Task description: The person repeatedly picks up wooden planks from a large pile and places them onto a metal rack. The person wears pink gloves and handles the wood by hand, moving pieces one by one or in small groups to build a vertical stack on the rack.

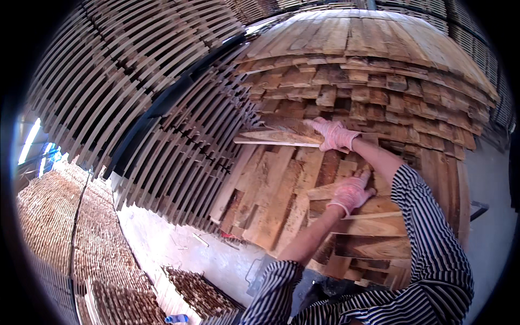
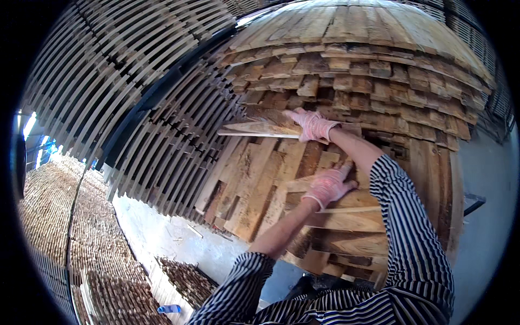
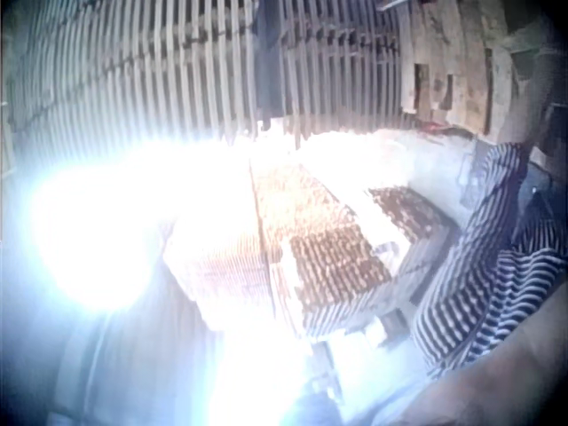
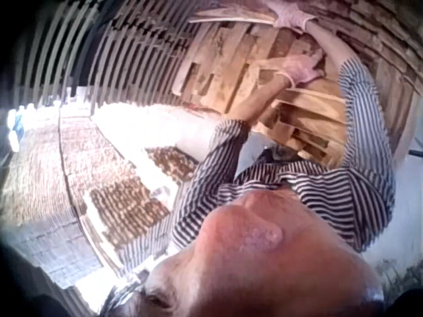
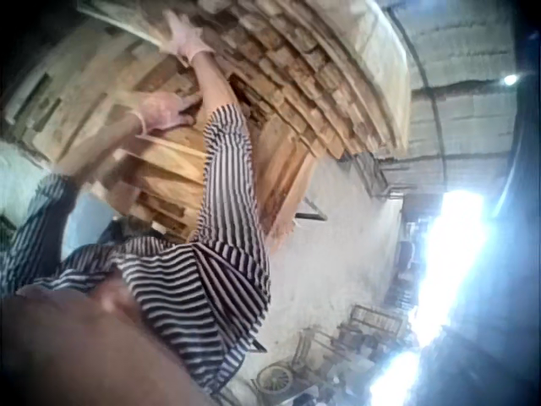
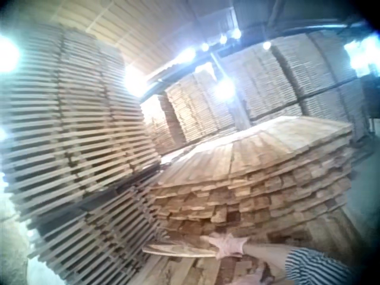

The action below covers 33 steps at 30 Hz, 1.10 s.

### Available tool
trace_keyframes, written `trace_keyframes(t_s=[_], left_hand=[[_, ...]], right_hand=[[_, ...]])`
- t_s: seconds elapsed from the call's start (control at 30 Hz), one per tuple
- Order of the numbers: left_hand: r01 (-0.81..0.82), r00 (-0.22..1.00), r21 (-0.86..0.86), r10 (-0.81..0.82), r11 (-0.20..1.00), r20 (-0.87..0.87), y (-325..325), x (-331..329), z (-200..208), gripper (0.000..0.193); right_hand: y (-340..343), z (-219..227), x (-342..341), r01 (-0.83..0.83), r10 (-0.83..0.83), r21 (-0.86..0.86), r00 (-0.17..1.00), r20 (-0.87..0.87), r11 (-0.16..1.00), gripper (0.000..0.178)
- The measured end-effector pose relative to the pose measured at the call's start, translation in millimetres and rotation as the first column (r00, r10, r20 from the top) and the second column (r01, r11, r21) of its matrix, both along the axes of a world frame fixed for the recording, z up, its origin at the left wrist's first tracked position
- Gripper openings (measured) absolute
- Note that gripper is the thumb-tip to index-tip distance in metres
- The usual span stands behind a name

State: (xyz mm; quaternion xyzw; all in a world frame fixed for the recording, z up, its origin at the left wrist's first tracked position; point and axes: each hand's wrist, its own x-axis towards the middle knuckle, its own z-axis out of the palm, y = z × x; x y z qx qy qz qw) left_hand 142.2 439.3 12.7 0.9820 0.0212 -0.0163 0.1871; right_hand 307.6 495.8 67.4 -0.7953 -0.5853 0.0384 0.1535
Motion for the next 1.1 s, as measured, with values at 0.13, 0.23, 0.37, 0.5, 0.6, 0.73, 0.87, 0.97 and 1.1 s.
trace_keyframes(t_s=[0.13,0.23,0.37,0.5,0.6,0.73,0.87,0.97,1.1], left_hand=[[0.008,0.995,-0.007,-0.008,1.000,-0.094,21,8,-34,0.070],[0.038,0.999,-0.133,-0.036,0.990,0.018,4,15,-35,0.062],[-0.042,0.990,0.080,0.030,0.996,0.139,5,0,-15,0.054],[-0.059,0.981,-0.165,0.089,0.984,0.175,12,10,-65,0.047],[-0.009,0.959,-0.076,0.030,0.997,0.282,3,20,-82,0.046],[0.149,0.911,-0.099,-0.098,0.984,0.400,-6,18,-91,0.032],[0.095,0.928,-0.204,-0.013,0.974,0.371,18,4,-106,0.031],[0.054,0.955,-0.098,-0.022,0.994,0.295,30,-1,-104,0.031],[0.136,0.943,0.029,-0.138,0.990,0.304,15,-6,-97,0.032]], right_hand=[[47,-55,-4,0.024,-0.014,-0.140,0.997,0.075,0.990,0.100],[34,-63,10,0.065,-0.055,-0.089,0.993,0.103,0.994,0.082],[39,-42,-35,-0.027,0.023,0.015,0.974,0.227,1.000,0.066],[45,-59,-84,-0.146,0.153,-0.093,0.986,0.068,0.985,0.063],[47,-69,-64,-0.085,0.092,-0.108,0.994,0.064,0.991,0.066],[36,-98,-17,0.220,-0.215,0.007,0.944,0.248,0.975,0.066],[67,-82,-47,0.229,-0.208,-0.094,0.959,0.191,0.969,0.054],[78,-69,-53,0.319,-0.318,0.020,0.938,0.137,0.948,0.047],[66,-87,-39,0.296,-0.299,0.051,0.917,0.264,0.954,0.053]])
